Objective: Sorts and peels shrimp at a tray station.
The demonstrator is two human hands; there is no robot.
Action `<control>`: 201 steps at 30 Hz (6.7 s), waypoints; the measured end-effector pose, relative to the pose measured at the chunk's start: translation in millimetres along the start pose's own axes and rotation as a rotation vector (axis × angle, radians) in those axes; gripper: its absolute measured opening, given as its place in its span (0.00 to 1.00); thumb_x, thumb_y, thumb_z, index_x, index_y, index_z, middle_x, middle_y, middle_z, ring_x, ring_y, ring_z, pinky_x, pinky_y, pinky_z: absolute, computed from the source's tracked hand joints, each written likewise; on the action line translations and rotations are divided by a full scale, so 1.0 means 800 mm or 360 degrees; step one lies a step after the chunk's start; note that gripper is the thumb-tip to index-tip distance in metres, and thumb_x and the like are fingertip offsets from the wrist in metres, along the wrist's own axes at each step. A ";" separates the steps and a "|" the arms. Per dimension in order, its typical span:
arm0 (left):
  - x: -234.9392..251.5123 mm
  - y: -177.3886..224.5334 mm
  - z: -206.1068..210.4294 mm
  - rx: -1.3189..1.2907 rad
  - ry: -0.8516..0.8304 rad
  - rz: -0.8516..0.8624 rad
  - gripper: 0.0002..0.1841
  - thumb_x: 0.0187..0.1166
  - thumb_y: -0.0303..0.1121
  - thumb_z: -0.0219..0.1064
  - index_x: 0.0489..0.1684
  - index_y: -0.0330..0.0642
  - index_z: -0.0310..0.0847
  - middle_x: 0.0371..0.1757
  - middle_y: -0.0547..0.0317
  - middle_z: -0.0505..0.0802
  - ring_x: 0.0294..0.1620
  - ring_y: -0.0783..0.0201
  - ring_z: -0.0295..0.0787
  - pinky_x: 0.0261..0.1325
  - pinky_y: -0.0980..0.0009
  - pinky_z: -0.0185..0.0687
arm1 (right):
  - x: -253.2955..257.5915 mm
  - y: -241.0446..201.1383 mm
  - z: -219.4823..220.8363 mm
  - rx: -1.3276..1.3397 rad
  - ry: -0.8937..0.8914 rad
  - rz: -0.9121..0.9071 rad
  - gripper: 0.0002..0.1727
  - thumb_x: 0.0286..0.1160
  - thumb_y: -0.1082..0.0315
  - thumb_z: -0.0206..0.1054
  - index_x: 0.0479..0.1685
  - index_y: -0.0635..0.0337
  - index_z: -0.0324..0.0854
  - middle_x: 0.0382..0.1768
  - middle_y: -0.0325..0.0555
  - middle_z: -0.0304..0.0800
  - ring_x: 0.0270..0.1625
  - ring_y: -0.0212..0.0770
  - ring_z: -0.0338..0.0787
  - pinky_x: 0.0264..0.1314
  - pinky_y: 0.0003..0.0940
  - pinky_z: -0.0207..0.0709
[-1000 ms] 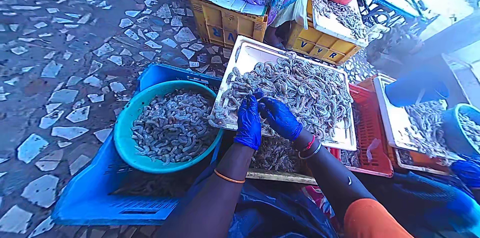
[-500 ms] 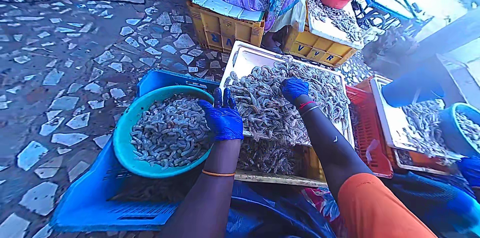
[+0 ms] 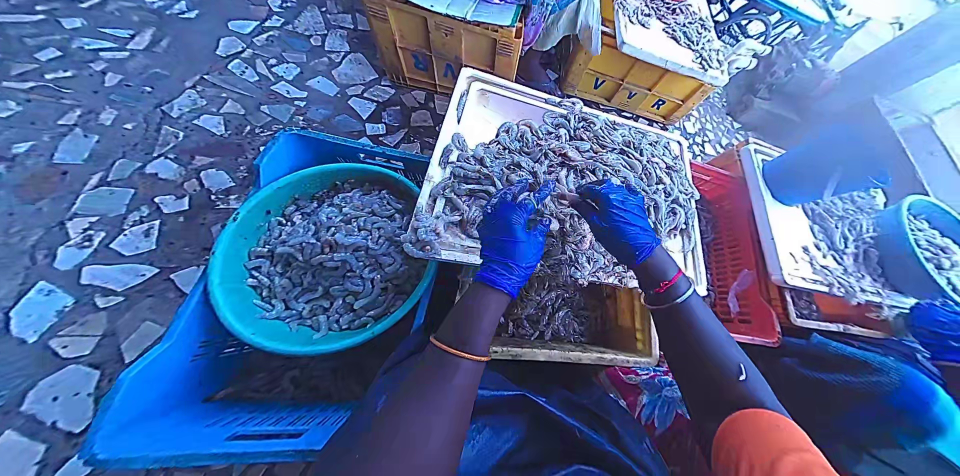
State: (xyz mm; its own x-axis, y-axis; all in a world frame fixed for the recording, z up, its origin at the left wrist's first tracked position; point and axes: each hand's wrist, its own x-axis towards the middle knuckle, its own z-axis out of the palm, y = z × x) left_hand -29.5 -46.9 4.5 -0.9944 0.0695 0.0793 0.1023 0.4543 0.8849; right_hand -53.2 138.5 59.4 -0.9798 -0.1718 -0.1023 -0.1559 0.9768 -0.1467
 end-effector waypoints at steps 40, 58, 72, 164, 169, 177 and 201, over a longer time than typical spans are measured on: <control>-0.045 0.032 0.026 -0.0977 -0.0477 -0.0503 0.21 0.94 0.34 0.50 0.80 0.36 0.70 0.74 0.50 0.84 0.71 0.71 0.80 0.75 0.71 0.73 | -0.090 -0.010 0.074 0.0853 0.0278 -0.0195 0.22 0.87 0.63 0.59 0.75 0.58 0.82 0.61 0.53 0.93 0.66 0.50 0.89 0.78 0.55 0.72; -0.012 -0.005 -0.038 -0.1977 0.0528 -0.0942 0.28 0.95 0.54 0.38 0.78 0.44 0.66 0.71 0.54 0.87 0.66 0.62 0.87 0.68 0.62 0.81 | -0.022 0.101 0.097 -0.0179 0.0122 0.0006 0.20 0.74 0.58 0.72 0.67 0.38 0.88 0.79 0.53 0.78 0.78 0.64 0.76 0.77 0.70 0.64; -0.024 0.013 0.041 0.0155 -0.0172 0.0240 0.28 0.76 0.34 0.72 0.79 0.64 0.81 0.82 0.57 0.81 0.86 0.53 0.70 0.85 0.45 0.64 | -0.037 0.080 0.004 0.0273 -0.0013 0.0064 0.18 0.80 0.48 0.69 0.44 0.53 0.93 0.52 0.49 0.94 0.61 0.55 0.88 0.65 0.65 0.77; -0.014 0.017 0.010 -0.0636 -0.0298 -0.0429 0.19 0.93 0.35 0.55 0.77 0.42 0.80 0.76 0.52 0.86 0.79 0.60 0.79 0.84 0.59 0.68 | -0.003 0.027 0.008 0.0601 -0.0041 0.0107 0.12 0.86 0.60 0.65 0.58 0.53 0.87 0.50 0.48 0.93 0.52 0.48 0.92 0.58 0.55 0.84; -0.021 0.042 0.036 -0.0425 -0.0555 -0.0438 0.19 0.94 0.38 0.53 0.54 0.30 0.85 0.51 0.44 0.90 0.56 0.60 0.86 0.67 0.58 0.77 | -0.058 0.011 0.036 0.1767 0.0187 0.0137 0.10 0.74 0.76 0.72 0.51 0.64 0.87 0.45 0.45 0.95 0.48 0.35 0.93 0.58 0.36 0.88; -0.036 0.024 0.070 0.0839 -0.0099 0.0236 0.26 0.82 0.31 0.60 0.76 0.72 0.82 0.60 0.49 0.93 0.66 0.44 0.87 0.81 0.30 0.52 | -0.075 0.027 0.034 0.2662 -0.0224 0.0844 0.23 0.97 0.58 0.46 0.65 0.68 0.79 0.48 0.55 0.93 0.44 0.42 0.94 0.45 0.32 0.87; -0.024 0.017 0.035 0.0325 -0.0552 -0.0296 0.26 0.94 0.34 0.46 0.91 0.46 0.63 0.79 0.31 0.78 0.78 0.35 0.76 0.77 0.36 0.69 | -0.069 0.082 0.042 0.1333 -0.0059 0.0439 0.23 0.91 0.50 0.56 0.70 0.55 0.82 0.56 0.50 0.92 0.53 0.43 0.92 0.60 0.47 0.83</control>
State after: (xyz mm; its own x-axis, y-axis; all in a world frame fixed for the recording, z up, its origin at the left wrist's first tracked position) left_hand -8.7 -17.5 2.0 -0.9325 0.2480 -0.2625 -0.0403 0.6510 0.7580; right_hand -4.9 207.9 22.3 -0.9620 0.0378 -0.2704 0.2428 0.5720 -0.7835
